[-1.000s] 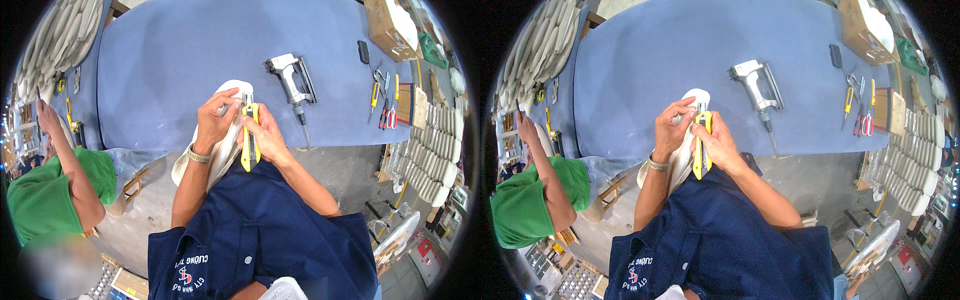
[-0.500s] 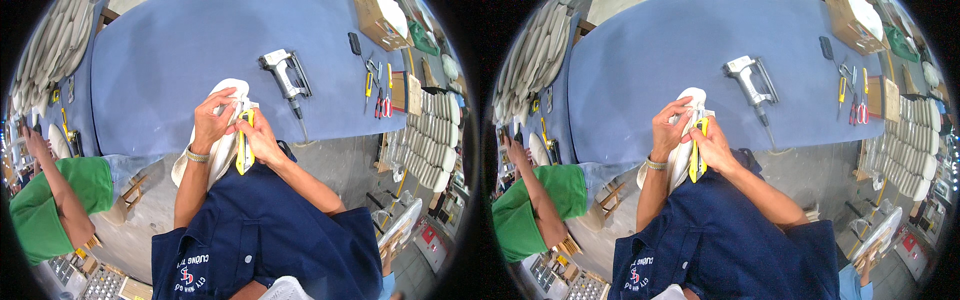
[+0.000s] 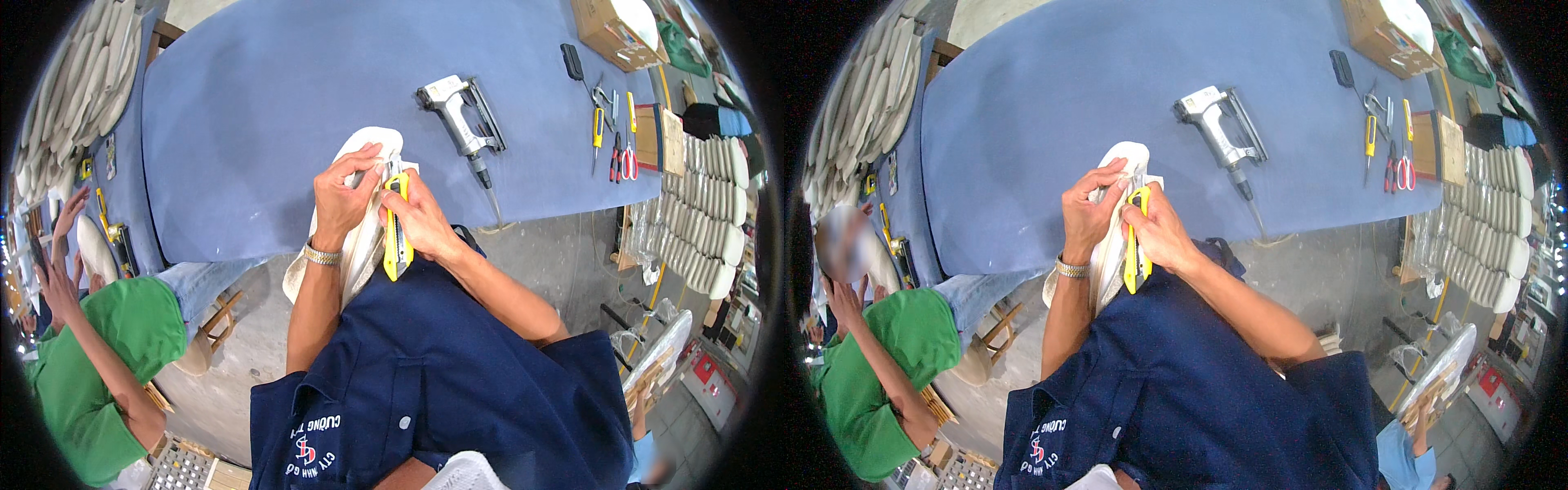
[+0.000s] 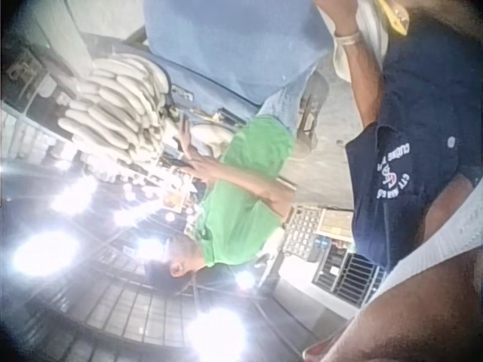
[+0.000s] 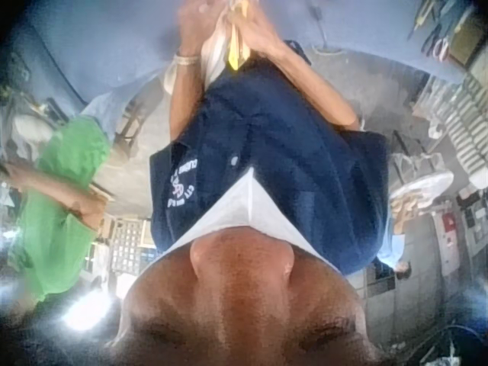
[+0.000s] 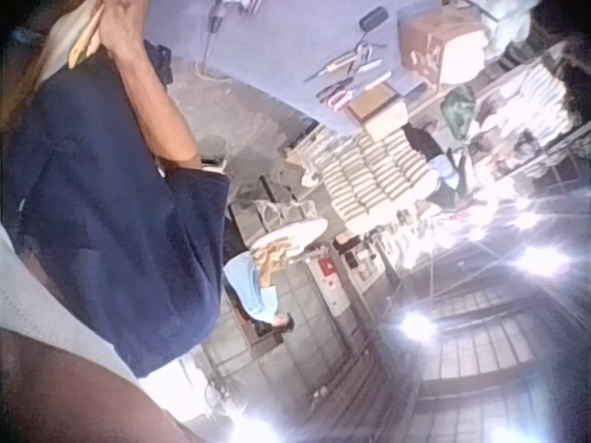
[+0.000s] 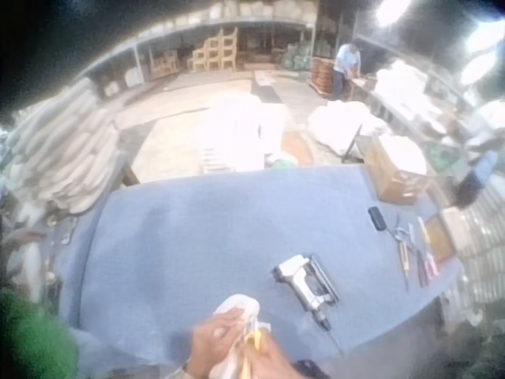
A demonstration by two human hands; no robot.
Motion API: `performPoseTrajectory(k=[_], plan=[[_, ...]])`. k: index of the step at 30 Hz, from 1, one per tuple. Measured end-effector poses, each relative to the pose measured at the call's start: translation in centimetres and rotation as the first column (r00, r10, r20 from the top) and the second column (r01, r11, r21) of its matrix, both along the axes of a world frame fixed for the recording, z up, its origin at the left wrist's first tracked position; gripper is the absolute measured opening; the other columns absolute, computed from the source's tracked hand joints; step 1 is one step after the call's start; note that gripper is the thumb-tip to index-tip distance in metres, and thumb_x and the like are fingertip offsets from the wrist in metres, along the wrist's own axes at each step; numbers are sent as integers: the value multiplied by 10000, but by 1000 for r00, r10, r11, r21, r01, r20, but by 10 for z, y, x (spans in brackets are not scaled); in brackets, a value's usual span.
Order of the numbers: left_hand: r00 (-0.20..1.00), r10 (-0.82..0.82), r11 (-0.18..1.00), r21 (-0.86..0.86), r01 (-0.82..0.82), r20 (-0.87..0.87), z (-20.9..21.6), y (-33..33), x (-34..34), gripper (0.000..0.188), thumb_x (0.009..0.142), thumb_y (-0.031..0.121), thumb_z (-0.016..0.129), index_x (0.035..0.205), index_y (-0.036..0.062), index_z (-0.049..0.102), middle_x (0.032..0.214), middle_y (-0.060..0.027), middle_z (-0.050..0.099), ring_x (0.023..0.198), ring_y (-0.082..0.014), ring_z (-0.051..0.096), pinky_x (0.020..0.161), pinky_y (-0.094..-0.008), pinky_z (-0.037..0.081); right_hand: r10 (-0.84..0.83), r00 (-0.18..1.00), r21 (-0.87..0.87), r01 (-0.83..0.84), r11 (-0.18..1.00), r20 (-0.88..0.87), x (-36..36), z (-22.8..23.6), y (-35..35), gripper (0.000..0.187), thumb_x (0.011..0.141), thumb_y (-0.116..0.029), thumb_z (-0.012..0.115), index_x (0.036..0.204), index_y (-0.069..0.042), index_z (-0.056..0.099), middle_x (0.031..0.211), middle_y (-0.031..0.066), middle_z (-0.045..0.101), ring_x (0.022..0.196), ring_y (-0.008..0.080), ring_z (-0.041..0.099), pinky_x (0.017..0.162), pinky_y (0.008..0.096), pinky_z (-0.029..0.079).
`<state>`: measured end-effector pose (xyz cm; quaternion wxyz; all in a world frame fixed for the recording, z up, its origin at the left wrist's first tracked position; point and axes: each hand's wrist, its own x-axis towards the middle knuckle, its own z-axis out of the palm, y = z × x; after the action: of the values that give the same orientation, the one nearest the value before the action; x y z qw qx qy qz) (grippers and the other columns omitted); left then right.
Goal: The person assembles a cushion by wrapping fabric around a foam insert, using a staple gun to secure the fabric and a utility knife to trim excess material. The person repeatedly folds, staples, and trims the fabric edges to complete the cushion.
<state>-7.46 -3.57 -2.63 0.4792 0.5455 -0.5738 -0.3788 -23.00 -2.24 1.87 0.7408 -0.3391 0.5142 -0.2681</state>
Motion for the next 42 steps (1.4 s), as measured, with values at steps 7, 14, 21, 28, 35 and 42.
performPoseTrajectory(k=[7,14,21,28,35,42], plan=[[999,17,1000,2,-17,-48,-2,-1,-3,67,911,-35,723,967,-34,759,1129,-153,780,1159,-262,716,1033,-377,533,80,988,-51,-87,995,-136,1,3,-2,258,990,-147,540,1094,41,397,750,93,601,619,176,611,554,345,508],[996,29,1000,-1,-29,-85,-5,-4,-8,54,916,-43,715,955,-42,751,1120,-164,779,1140,-259,721,1025,-374,538,81,972,-123,-110,986,-220,3,-10,2,200,981,-118,514,1064,20,395,752,81,579,621,158,583,551,329,497],[996,48,998,-34,-51,-70,-6,-6,-8,45,899,-22,729,935,-46,742,1085,-166,786,1079,-265,747,982,-371,562,132,962,-139,-169,976,-239,3,-8,4,293,980,-159,535,1060,75,378,736,164,631,662,276,676,599,414,530],[973,118,991,84,-103,-199,-5,-10,-8,62,932,10,728,943,-51,732,1084,-164,786,995,-156,721,913,-328,567,136,953,-149,-181,972,-272,10,-11,8,283,986,-157,530,1083,63,379,729,160,640,645,295,678,604,433,538],[982,173,968,197,-156,-72,2,-17,2,141,971,75,722,970,-66,731,1017,-137,791,912,-132,709,838,-291,572,171,956,-158,-212,964,-238,4,3,10,280,976,-152,541,1095,61,404,735,159,661,665,284,694,610,425,541],[974,173,959,249,-133,-148,4,-18,4,149,975,111,735,982,-37,758,952,-83,786,818,-85,670,733,-252,556,41,985,-135,-64,989,-169,4,-12,11,259,976,-157,557,1102,39,444,754,119,686,662,249,686,611,401,537]])
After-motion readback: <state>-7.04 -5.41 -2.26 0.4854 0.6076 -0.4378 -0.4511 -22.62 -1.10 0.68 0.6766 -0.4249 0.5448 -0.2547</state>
